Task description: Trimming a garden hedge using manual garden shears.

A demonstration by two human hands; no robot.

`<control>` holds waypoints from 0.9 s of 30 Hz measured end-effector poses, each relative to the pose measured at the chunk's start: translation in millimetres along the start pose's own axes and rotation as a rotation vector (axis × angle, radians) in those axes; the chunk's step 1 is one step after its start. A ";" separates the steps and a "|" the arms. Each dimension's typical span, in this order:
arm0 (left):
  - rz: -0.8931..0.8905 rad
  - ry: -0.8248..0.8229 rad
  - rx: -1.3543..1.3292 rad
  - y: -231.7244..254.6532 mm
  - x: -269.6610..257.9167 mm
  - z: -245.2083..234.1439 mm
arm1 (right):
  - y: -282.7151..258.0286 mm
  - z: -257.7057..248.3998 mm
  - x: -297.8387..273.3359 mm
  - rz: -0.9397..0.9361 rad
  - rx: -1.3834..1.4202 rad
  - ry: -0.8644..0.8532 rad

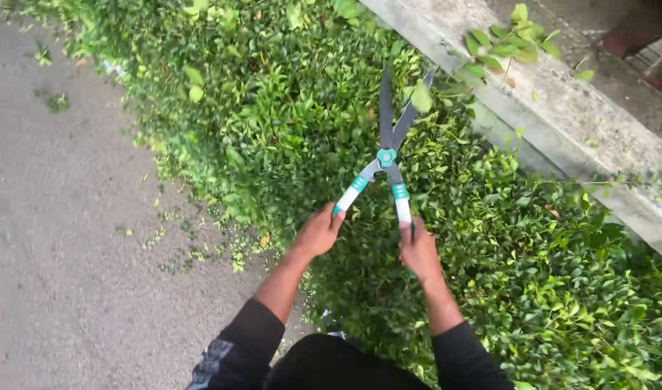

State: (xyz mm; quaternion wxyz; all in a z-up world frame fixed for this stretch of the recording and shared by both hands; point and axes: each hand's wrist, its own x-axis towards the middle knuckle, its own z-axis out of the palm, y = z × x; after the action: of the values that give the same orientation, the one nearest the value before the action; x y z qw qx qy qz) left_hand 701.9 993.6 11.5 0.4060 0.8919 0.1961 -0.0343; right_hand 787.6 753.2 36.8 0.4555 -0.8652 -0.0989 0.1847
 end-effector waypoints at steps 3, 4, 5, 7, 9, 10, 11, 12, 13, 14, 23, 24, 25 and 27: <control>-0.044 0.088 0.038 -22.6 16.4 6.2 | 115.0 67.2 47.4 -0.280 -0.405 0.238; -0.044 0.091 0.034 -30.0 24.0 0.0 | 103.1 68.4 50.2 -0.283 -0.408 0.238; -0.096 -0.032 0.102 -37.3 30.9 -7.3 | 90.0 69.6 52.6 -0.021 -0.216 0.009; -0.149 -0.150 0.161 -36.0 32.7 -38.0 | 45.4 75.9 44.0 0.231 -0.028 -0.224; -0.076 -0.018 0.129 -17.4 31.5 -93.8 | -23.8 88.8 28.8 0.156 0.010 0.068; -0.061 -0.009 0.132 -28.1 43.8 -106.4 | -25.3 107.6 51.8 0.144 0.015 0.081; -0.076 0.008 0.108 -43.0 42.7 -110.7 | -18.2 128.0 58.0 -0.075 -0.110 0.188; -0.091 0.026 0.083 -59.6 41.3 -114.2 | -9.9 149.7 63.8 -0.295 -0.237 0.292; -0.078 0.010 0.090 -85.4 56.8 -119.4 | -16.7 167.0 74.8 -0.280 -0.234 0.308; -0.083 -0.003 0.125 -111.6 72.0 -124.5 | -23.3 184.6 85.4 0.005 -0.148 0.020; 0.032 0.004 0.256 -232.3 119.0 -284.8 | -126.7 364.8 120.9 0.080 -0.069 0.112; -0.006 -0.048 0.271 -255.2 118.5 -292.4 | -134.1 380.2 125.8 0.314 0.003 -0.153; -0.015 -0.073 0.269 -259.8 117.2 -310.4 | -129.4 400.3 117.9 0.340 0.002 -0.158; -0.091 -0.280 0.470 -258.1 136.7 -353.0 | -128.6 430.9 129.2 0.145 -0.253 -0.043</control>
State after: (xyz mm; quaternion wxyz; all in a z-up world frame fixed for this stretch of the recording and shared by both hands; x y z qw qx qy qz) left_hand 695.6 1451.2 33.6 0.2092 0.9385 0.1646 -0.2200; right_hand 728.6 1193.7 -109.5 0.3260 -0.9165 -0.0682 0.2217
